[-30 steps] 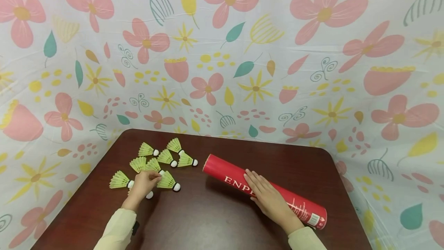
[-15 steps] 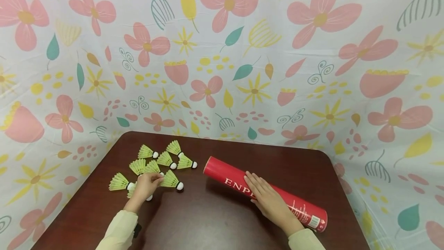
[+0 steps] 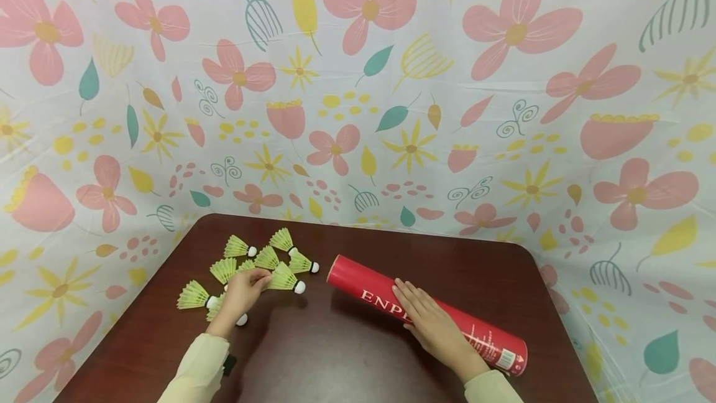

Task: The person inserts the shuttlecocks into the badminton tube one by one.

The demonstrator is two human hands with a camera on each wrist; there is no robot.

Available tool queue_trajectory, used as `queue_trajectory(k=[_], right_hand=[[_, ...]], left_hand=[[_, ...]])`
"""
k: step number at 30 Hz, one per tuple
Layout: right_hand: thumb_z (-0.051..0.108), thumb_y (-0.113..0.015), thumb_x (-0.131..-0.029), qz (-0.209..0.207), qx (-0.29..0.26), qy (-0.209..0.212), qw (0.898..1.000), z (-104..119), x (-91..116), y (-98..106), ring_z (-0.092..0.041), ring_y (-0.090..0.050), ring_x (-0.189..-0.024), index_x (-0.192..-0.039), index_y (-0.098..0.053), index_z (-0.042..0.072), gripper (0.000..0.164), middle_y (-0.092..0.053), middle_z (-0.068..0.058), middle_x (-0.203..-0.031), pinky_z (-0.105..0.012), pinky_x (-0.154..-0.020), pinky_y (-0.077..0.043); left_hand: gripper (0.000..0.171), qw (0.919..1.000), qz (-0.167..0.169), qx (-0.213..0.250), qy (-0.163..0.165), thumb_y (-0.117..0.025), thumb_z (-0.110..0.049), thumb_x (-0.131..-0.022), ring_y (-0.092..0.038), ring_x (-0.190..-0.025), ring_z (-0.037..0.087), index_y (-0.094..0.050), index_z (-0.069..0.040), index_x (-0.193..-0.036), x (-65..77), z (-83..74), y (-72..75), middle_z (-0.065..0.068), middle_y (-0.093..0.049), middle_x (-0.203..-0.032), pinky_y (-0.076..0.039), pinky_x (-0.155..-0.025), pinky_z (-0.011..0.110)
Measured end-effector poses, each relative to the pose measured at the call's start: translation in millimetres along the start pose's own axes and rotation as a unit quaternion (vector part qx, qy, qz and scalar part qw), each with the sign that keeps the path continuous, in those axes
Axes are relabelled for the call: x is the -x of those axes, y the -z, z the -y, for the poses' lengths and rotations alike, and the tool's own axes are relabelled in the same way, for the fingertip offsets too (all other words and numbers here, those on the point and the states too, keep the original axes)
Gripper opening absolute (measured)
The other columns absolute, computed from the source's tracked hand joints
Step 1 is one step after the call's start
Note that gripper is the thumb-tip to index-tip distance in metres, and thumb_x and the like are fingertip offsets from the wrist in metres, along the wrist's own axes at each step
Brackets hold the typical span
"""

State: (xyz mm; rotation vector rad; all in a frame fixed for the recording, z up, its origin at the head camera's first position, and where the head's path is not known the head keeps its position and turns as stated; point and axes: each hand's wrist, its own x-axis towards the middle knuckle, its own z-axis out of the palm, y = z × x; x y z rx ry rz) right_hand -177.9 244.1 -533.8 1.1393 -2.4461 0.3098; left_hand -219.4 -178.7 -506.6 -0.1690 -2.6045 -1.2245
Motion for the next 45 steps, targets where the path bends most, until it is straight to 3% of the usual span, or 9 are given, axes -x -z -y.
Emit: queue_trajectory(k=[12, 15, 17, 19, 22, 25, 27, 34, 45], right_hand=[[0.048, -0.022, -0.101, 0.000, 0.004, -0.010, 1.000, 0, -2, -1, -0.024, -0.024, -0.144, -0.148, -0.033, -0.001, 0.069, -0.034, -0.018, -0.152, -0.028, -0.117, -0.008], [0.046, -0.032, -0.102, 0.016, 0.004, -0.016, 1.000, 1, -2, 1, -0.024, -0.025, -0.143, -0.149, -0.030, 0.001, 0.066, -0.031, -0.015, -0.153, -0.027, -0.117, -0.008], [0.038, -0.052, -0.099, 0.027, 0.001, -0.021, 0.999, 1, -2, 1, -0.024, -0.023, -0.144, -0.150, -0.029, 0.002, 0.067, -0.030, -0.015, -0.154, -0.027, -0.117, -0.007], [0.031, -0.062, -0.095, 0.035, 0.000, -0.023, 0.999, 1, -2, 2, -0.024, -0.021, -0.144, -0.151, -0.028, 0.002, 0.071, -0.029, -0.015, -0.155, -0.027, -0.117, -0.006], [0.035, -0.055, -0.098, 0.024, 0.000, -0.015, 1.000, 1, -3, 0, -0.025, -0.024, -0.144, -0.149, -0.030, 0.001, 0.066, -0.031, -0.016, -0.154, -0.028, -0.117, -0.006], [0.047, -0.028, -0.102, 0.007, 0.002, -0.005, 1.000, 1, -3, -2, -0.027, -0.028, -0.141, -0.148, -0.032, -0.001, 0.066, -0.033, -0.018, -0.152, -0.028, -0.117, -0.008], [0.049, -0.021, -0.102, 0.003, 0.003, -0.005, 1.000, 1, -4, -2, -0.027, -0.029, -0.141, -0.148, -0.032, -0.001, 0.068, -0.034, -0.018, -0.152, -0.028, -0.117, -0.008], [0.048, -0.022, -0.102, -0.004, 0.005, -0.004, 1.000, 1, -6, -2, -0.023, -0.024, -0.144, -0.148, -0.032, -0.001, 0.068, -0.034, -0.017, -0.151, -0.029, -0.117, -0.010], [0.045, -0.035, -0.102, 0.002, -0.008, -0.006, 1.000, 2, -6, -3, -0.030, -0.032, -0.139, -0.148, -0.032, -0.001, 0.065, -0.034, -0.018, -0.151, -0.029, -0.117, -0.009]], left_hand=[[0.008, 0.9996, -0.007, 0.026, -0.012, -0.068, -0.007, -0.089, -0.067, -0.078, 0.025, -0.073, -0.004, -0.094, -11.5, -16.2, -3.4, 0.010, -0.072, -0.087, -0.054, -0.067, 0.038], [0.007, 0.9989, -0.017, 0.034, -0.027, -0.069, -0.007, -0.088, -0.068, -0.078, 0.025, -0.074, -0.003, -0.092, -14.7, -19.6, -5.2, 0.010, -0.072, -0.086, -0.054, -0.068, 0.039], [0.007, 0.9985, -0.021, 0.038, -0.035, -0.070, -0.007, -0.088, -0.068, -0.078, 0.025, -0.074, -0.003, -0.092, -16.5, -22.4, -6.3, 0.010, -0.072, -0.085, -0.054, -0.069, 0.039], [0.006, 0.9979, -0.022, 0.046, -0.040, -0.070, -0.007, -0.088, -0.068, -0.078, 0.025, -0.074, -0.004, -0.091, -18.2, -24.8, -7.7, 0.010, -0.072, -0.085, -0.054, -0.070, 0.039], [0.007, 0.9974, -0.015, 0.058, -0.040, -0.070, -0.007, -0.088, -0.069, -0.078, 0.024, -0.074, -0.004, -0.093, -20.1, -27.0, -10.2, 0.010, -0.073, -0.087, -0.055, -0.069, 0.037], [0.009, 0.9969, -0.010, 0.066, -0.041, -0.069, -0.006, -0.088, -0.069, -0.079, 0.024, -0.074, -0.004, -0.095, -22.3, -28.3, -13.2, 0.010, -0.072, -0.088, -0.055, -0.069, 0.036], [0.009, 0.9962, -0.009, 0.073, -0.047, -0.069, -0.006, -0.088, -0.069, -0.079, 0.025, -0.074, -0.003, -0.095, -23.6, -30.6, -14.8, 0.011, -0.072, -0.088, -0.055, -0.069, 0.035], [0.009, 0.9930, 0.006, 0.106, -0.050, -0.070, -0.006, -0.088, -0.070, -0.080, 0.024, -0.075, -0.004, -0.094, -25.4, -39.6, -22.0, 0.010, -0.073, -0.087, -0.056, -0.070, 0.034], [0.004, 0.9904, 0.029, 0.115, -0.071, -0.072, -0.006, -0.086, -0.069, -0.076, 0.020, -0.075, -0.007, -0.088, -26.6, -47.6, -35.0, 0.006, -0.073, -0.084, -0.053, -0.063, 0.026]])
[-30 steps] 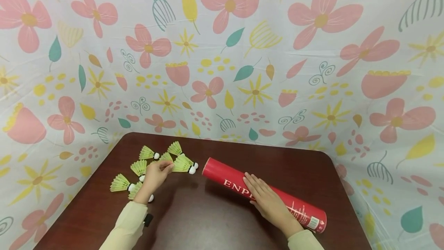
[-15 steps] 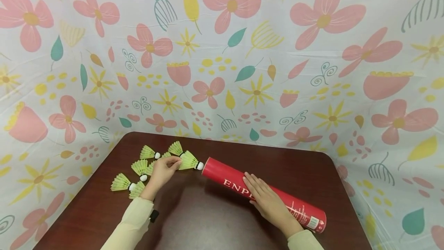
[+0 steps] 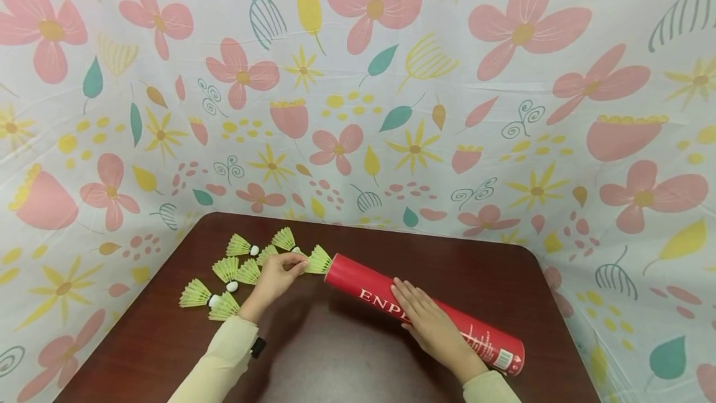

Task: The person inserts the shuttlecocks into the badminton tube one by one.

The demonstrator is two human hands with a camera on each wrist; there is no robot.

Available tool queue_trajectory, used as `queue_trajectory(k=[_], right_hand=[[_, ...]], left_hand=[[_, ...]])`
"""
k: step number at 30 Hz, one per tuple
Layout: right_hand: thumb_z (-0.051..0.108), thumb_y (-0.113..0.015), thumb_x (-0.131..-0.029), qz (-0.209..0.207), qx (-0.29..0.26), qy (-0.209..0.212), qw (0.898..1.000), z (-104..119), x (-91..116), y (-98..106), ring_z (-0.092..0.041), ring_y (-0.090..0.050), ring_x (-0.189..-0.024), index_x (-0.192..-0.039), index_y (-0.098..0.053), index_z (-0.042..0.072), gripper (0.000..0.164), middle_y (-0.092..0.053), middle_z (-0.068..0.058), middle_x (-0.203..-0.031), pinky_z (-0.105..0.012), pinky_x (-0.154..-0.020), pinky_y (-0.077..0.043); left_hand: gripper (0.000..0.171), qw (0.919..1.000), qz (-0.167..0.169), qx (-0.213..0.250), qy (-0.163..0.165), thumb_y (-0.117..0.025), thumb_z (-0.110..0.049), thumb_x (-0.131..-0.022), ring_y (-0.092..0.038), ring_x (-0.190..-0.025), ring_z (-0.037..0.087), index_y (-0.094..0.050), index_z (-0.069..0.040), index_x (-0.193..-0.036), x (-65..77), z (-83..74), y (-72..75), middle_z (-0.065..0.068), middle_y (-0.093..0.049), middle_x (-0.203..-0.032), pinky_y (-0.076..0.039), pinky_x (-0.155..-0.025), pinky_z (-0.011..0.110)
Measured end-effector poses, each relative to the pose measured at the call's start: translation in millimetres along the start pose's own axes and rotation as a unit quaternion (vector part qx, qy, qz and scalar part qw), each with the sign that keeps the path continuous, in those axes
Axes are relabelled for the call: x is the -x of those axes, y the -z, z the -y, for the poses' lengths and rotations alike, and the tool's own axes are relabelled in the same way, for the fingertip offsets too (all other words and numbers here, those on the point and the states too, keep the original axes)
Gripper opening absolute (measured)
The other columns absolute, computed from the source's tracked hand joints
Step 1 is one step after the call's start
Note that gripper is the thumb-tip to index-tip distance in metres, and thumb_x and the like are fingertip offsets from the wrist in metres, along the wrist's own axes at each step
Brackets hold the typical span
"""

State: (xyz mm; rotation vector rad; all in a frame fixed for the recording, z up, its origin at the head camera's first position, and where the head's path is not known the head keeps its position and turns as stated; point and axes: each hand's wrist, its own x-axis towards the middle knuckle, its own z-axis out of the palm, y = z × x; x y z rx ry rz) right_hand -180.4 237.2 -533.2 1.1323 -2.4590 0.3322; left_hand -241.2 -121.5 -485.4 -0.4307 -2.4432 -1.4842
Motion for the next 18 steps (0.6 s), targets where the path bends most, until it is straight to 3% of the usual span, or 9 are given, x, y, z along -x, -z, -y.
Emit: queue_trajectory(k=[3, 8, 18], right_hand=[[0.044, -0.036, -0.102, -0.006, -0.003, 0.001, 1.000, 0, 0, 0, -0.030, -0.031, -0.140, -0.148, -0.032, -0.001, 0.064, -0.034, -0.018, -0.151, -0.029, -0.117, -0.010], [0.048, -0.025, -0.102, -0.013, -0.001, 0.003, 1.000, 2, -2, 0, -0.025, -0.027, -0.142, -0.148, -0.033, -0.001, 0.067, -0.035, -0.018, -0.151, -0.028, -0.117, -0.010], [0.047, -0.024, -0.101, -0.011, -0.004, 0.009, 1.000, 2, -3, 0, -0.035, -0.038, -0.135, -0.147, -0.034, -0.002, 0.068, -0.034, -0.019, -0.151, -0.028, -0.116, -0.011]], left_hand=[[0.004, 0.9999, 0.013, 0.001, 0.002, -0.071, -0.007, -0.087, -0.068, -0.074, 0.017, -0.075, -0.007, -0.088, -0.1, 1.1, -3.1, 0.005, -0.073, -0.084, -0.052, -0.063, 0.025], [0.004, 0.9994, 0.035, -0.007, -0.006, -0.070, -0.007, -0.087, -0.067, -0.071, 0.014, -0.075, -0.007, -0.088, 0.2, 2.2, -7.1, 0.004, -0.072, -0.082, -0.052, -0.062, 0.024], [0.005, 0.9980, 0.061, -0.012, -0.014, -0.070, -0.008, -0.088, -0.066, -0.070, 0.011, -0.074, -0.010, -0.088, -2.9, 2.9, -11.9, 0.001, -0.072, -0.081, -0.052, -0.062, 0.023]])
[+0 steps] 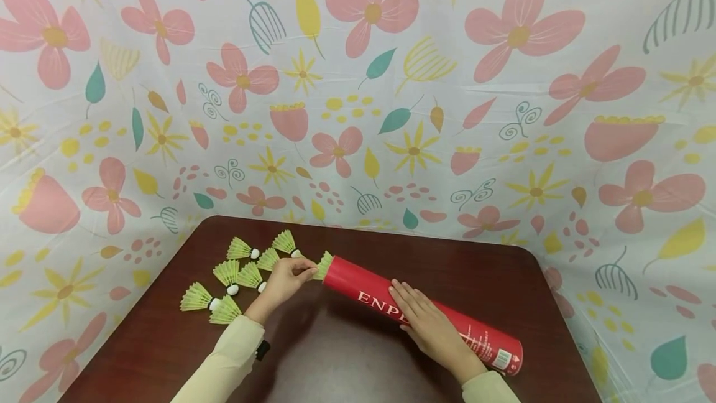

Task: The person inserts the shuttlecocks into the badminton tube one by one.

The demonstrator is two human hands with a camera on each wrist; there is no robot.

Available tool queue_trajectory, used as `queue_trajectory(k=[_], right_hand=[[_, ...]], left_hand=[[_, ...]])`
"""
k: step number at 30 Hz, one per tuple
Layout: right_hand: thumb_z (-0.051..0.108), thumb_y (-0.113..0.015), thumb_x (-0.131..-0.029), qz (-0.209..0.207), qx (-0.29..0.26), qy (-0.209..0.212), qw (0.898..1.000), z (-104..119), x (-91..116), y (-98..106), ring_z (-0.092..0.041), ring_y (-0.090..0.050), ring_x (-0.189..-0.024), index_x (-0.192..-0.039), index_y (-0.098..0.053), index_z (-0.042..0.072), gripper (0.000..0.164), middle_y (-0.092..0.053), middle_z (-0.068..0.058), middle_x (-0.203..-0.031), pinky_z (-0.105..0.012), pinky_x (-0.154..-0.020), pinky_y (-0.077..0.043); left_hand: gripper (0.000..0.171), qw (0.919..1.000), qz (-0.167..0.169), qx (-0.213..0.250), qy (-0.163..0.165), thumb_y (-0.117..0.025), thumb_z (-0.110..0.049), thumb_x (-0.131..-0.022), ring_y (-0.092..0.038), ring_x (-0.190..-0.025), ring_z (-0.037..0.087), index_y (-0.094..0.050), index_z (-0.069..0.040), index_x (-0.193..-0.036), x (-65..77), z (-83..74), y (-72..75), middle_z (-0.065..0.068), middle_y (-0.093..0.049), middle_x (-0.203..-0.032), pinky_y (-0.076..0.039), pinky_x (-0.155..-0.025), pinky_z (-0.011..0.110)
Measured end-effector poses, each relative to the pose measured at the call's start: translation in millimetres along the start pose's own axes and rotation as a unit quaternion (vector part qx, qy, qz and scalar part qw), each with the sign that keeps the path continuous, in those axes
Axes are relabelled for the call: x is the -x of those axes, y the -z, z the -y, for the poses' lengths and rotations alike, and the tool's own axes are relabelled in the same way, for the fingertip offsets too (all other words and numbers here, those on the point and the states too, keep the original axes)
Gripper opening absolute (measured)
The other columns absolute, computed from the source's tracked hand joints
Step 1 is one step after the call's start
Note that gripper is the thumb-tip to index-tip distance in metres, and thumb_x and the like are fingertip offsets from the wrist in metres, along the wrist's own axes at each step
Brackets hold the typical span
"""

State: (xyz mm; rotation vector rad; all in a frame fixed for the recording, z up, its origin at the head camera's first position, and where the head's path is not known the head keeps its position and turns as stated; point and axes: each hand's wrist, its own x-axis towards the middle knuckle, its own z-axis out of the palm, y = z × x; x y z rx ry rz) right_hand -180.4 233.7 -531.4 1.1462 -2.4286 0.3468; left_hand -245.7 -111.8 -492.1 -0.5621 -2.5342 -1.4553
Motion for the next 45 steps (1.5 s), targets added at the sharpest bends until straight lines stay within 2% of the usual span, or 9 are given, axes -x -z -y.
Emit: queue_trajectory(k=[7, 11, 20, 23, 24, 30, 33, 38, 45], right_hand=[[0.048, -0.024, -0.101, 0.006, -0.004, -0.004, 1.000, 1, -1, -1, -0.032, -0.033, -0.138, -0.148, -0.033, -0.002, 0.069, -0.034, -0.018, -0.152, -0.028, -0.117, -0.009], [0.047, -0.025, -0.101, 0.006, -0.005, -0.003, 1.000, 1, -2, -1, -0.026, -0.026, -0.143, -0.148, -0.032, -0.001, 0.068, -0.033, -0.019, -0.152, -0.028, -0.117, -0.008], [0.048, -0.029, -0.101, 0.011, -0.003, -0.009, 1.000, 2, 1, -1, -0.031, -0.033, -0.138, -0.148, -0.031, -0.001, 0.068, -0.033, -0.019, -0.152, -0.026, -0.117, -0.008], [0.046, -0.032, -0.101, 0.010, -0.006, -0.008, 1.000, 2, 1, -1, -0.028, -0.030, -0.141, -0.148, -0.032, -0.002, 0.067, -0.033, -0.019, -0.151, -0.027, -0.117, -0.008], [0.047, -0.028, -0.101, 0.009, -0.004, -0.007, 1.000, 2, 1, -1, -0.027, -0.029, -0.142, -0.148, -0.032, -0.002, 0.068, -0.034, -0.019, -0.151, -0.027, -0.117, -0.008], [0.047, -0.026, -0.102, -0.001, -0.002, -0.007, 1.000, 1, 0, -2, -0.028, -0.029, -0.141, -0.147, -0.033, -0.003, 0.067, -0.035, -0.020, -0.150, -0.029, -0.117, -0.009], [0.047, -0.023, -0.102, -0.007, 0.005, -0.006, 1.000, 1, 0, -2, -0.026, -0.028, -0.142, -0.147, -0.034, -0.003, 0.068, -0.035, -0.020, -0.150, -0.029, -0.117, -0.010], [0.047, -0.022, -0.102, -0.007, 0.020, -0.007, 1.000, -1, 0, -1, -0.024, -0.025, -0.143, -0.147, -0.034, -0.003, 0.067, -0.035, -0.019, -0.151, -0.030, -0.117, -0.011], [0.047, -0.023, -0.102, -0.006, 0.024, -0.014, 1.000, -3, 2, 1, -0.028, -0.030, -0.141, -0.147, -0.034, -0.002, 0.067, -0.036, -0.020, -0.150, -0.029, -0.117, -0.010]], left_hand=[[0.005, 0.9998, 0.004, 0.003, -0.021, -0.070, -0.008, -0.088, -0.067, -0.072, 0.011, -0.075, -0.009, -0.089, -1.3, -0.1, -3.7, 0.002, -0.072, -0.083, -0.052, -0.063, 0.024], [0.006, 0.9999, 0.012, 0.006, -0.010, -0.070, -0.008, -0.088, -0.066, -0.073, 0.011, -0.075, -0.010, -0.089, -2.4, -0.5, -6.4, 0.001, -0.073, -0.084, -0.052, -0.063, 0.023], [0.006, 0.9996, 0.016, 0.022, -0.005, -0.071, -0.010, -0.087, -0.068, -0.072, 0.012, -0.077, -0.008, -0.089, -1.5, -0.1, -10.7, 0.003, -0.073, -0.083, -0.052, -0.061, 0.022], [0.006, 0.9993, 0.015, 0.034, -0.006, -0.072, -0.009, -0.086, -0.068, -0.072, 0.012, -0.077, -0.007, -0.088, -2.0, 0.5, -11.5, 0.004, -0.073, -0.083, -0.053, -0.061, 0.023], [0.006, 0.9991, 0.015, 0.038, -0.009, -0.072, -0.009, -0.086, -0.068, -0.072, 0.012, -0.077, -0.006, -0.089, -2.0, 0.6, -11.5, 0.004, -0.073, -0.083, -0.053, -0.060, 0.023], [0.010, 0.9977, 0.006, 0.046, -0.049, -0.072, -0.009, -0.086, -0.068, -0.073, 0.008, -0.077, -0.003, -0.092, -2.6, 2.1, -13.3, 0.007, -0.074, -0.085, -0.054, -0.060, 0.023], [0.011, 0.9972, 0.009, 0.070, -0.027, -0.072, -0.008, -0.086, -0.071, -0.076, 0.016, -0.076, 0.000, -0.093, -3.3, 3.7, -14.0, 0.011, -0.073, -0.088, -0.056, -0.064, 0.026], [0.015, 0.9917, 0.006, 0.121, 0.043, -0.072, -0.008, -0.085, -0.071, -0.083, 0.034, -0.076, 0.001, -0.096, -4.0, 6.7, -8.6, 0.017, -0.072, -0.092, -0.057, -0.072, 0.037], [0.014, 0.9943, -0.055, 0.066, 0.063, -0.070, -0.014, -0.088, -0.069, -0.086, 0.024, -0.076, -0.008, -0.099, -6.3, 14.4, 8.6, 0.008, -0.073, -0.095, -0.055, -0.069, 0.031]])
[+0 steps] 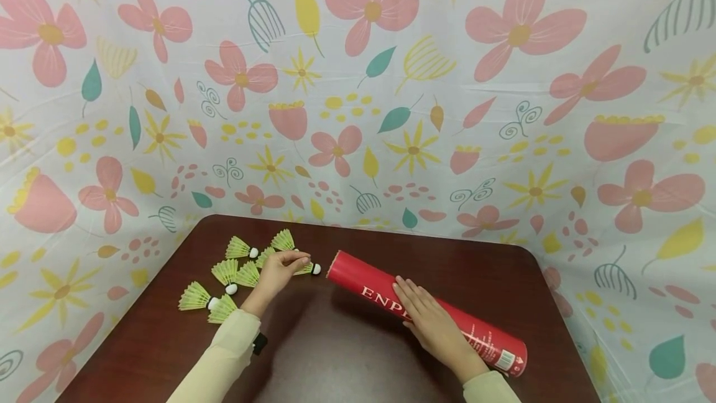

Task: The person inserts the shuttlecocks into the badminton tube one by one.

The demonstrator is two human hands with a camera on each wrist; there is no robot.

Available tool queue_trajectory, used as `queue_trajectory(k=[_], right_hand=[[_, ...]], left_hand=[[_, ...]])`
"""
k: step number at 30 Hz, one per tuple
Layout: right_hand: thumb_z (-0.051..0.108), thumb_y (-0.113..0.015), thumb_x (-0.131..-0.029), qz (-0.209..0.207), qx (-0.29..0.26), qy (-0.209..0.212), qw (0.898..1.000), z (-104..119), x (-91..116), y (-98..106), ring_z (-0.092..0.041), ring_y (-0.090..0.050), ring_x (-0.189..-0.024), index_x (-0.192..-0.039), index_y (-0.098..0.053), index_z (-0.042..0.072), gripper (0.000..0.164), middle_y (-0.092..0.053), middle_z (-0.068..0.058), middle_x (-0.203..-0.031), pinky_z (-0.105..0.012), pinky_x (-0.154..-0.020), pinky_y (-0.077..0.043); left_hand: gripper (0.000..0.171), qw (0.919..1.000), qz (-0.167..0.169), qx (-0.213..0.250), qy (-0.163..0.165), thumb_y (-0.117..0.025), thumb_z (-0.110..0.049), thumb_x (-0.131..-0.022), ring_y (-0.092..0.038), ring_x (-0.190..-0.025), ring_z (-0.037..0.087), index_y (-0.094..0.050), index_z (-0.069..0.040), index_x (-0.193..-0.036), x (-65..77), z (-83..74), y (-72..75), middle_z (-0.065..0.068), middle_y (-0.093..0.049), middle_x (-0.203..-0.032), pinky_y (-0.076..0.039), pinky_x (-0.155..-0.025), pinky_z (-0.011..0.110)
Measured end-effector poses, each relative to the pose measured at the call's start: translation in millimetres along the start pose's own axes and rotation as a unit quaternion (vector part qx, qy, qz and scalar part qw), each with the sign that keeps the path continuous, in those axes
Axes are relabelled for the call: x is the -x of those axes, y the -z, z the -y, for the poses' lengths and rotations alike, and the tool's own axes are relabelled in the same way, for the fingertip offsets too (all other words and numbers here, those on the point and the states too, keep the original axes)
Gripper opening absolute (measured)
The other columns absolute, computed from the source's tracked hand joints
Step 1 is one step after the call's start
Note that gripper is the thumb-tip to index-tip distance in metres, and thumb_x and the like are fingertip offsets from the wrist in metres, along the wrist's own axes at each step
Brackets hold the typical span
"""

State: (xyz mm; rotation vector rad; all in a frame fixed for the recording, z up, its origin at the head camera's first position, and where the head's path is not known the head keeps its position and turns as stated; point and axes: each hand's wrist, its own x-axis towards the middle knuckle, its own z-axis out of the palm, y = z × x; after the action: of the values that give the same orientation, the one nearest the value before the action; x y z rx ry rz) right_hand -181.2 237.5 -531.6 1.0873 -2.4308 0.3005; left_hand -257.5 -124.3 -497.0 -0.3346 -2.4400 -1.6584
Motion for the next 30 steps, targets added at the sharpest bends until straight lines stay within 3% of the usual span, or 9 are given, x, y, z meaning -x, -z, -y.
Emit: queue_trajectory(k=[8, 12, 16, 23, 30], right_hand=[[0.047, -0.021, -0.102, 0.000, 0.007, 0.001, 1.000, 0, 2, -1, -0.025, -0.027, -0.143, -0.146, -0.036, -0.002, 0.068, -0.037, -0.019, -0.149, -0.031, -0.116, -0.013], [0.047, -0.022, -0.103, -0.006, 0.003, 0.002, 1.000, -1, 2, -1, -0.024, -0.025, -0.143, -0.146, -0.036, -0.003, 0.067, -0.038, -0.020, -0.148, -0.032, -0.116, -0.014], [0.047, -0.023, -0.102, -0.004, -0.002, 0.001, 1.000, -1, 2, -1, -0.024, -0.024, -0.144, -0.146, -0.035, -0.003, 0.067, -0.037, -0.020, -0.149, -0.030, -0.117, -0.011], [0.047, -0.023, -0.102, 0.002, -0.005, -0.001, 1.000, -2, 3, -2, -0.026, -0.026, -0.143, -0.147, -0.034, -0.002, 0.068, -0.037, -0.021, -0.149, -0.029, -0.117, -0.010], [0.043, -0.027, -0.103, 0.000, -0.018, 0.002, 1.000, 0, 4, -2, -0.033, -0.034, -0.137, -0.147, -0.034, -0.003, 0.064, -0.035, -0.021, -0.150, -0.029, -0.117, -0.009]], left_hand=[[0.018, 0.9947, -0.098, 0.002, 0.029, -0.066, -0.006, -0.091, -0.067, -0.093, 0.031, -0.072, -0.001, -0.107, -4.9, 13.5, 16.4, 0.017, -0.070, -0.105, -0.055, -0.076, 0.038], [0.020, 0.9909, -0.124, -0.007, 0.053, -0.065, -0.006, -0.092, -0.066, -0.095, 0.033, -0.070, 0.002, -0.110, -5.1, 22.0, 20.7, 0.018, -0.069, -0.108, -0.053, -0.079, 0.044], [0.024, 0.9886, -0.126, -0.012, 0.082, -0.065, -0.009, -0.092, -0.064, -0.097, 0.034, -0.069, 0.004, -0.112, -3.9, 31.8, 19.7, 0.020, -0.068, -0.108, -0.053, -0.081, 0.046], [0.027, 0.9894, -0.096, -0.023, 0.107, -0.064, -0.007, -0.093, -0.064, -0.098, 0.036, -0.066, 0.007, -0.116, -0.5, 49.0, 8.8, 0.021, -0.067, -0.107, -0.054, -0.077, 0.043], [0.019, 0.9860, -0.112, -0.042, 0.116, -0.066, -0.006, -0.091, -0.067, -0.088, 0.032, -0.071, 0.004, -0.106, 1.8, 59.3, -2.5, 0.018, -0.070, -0.099, -0.054, -0.070, 0.039]])
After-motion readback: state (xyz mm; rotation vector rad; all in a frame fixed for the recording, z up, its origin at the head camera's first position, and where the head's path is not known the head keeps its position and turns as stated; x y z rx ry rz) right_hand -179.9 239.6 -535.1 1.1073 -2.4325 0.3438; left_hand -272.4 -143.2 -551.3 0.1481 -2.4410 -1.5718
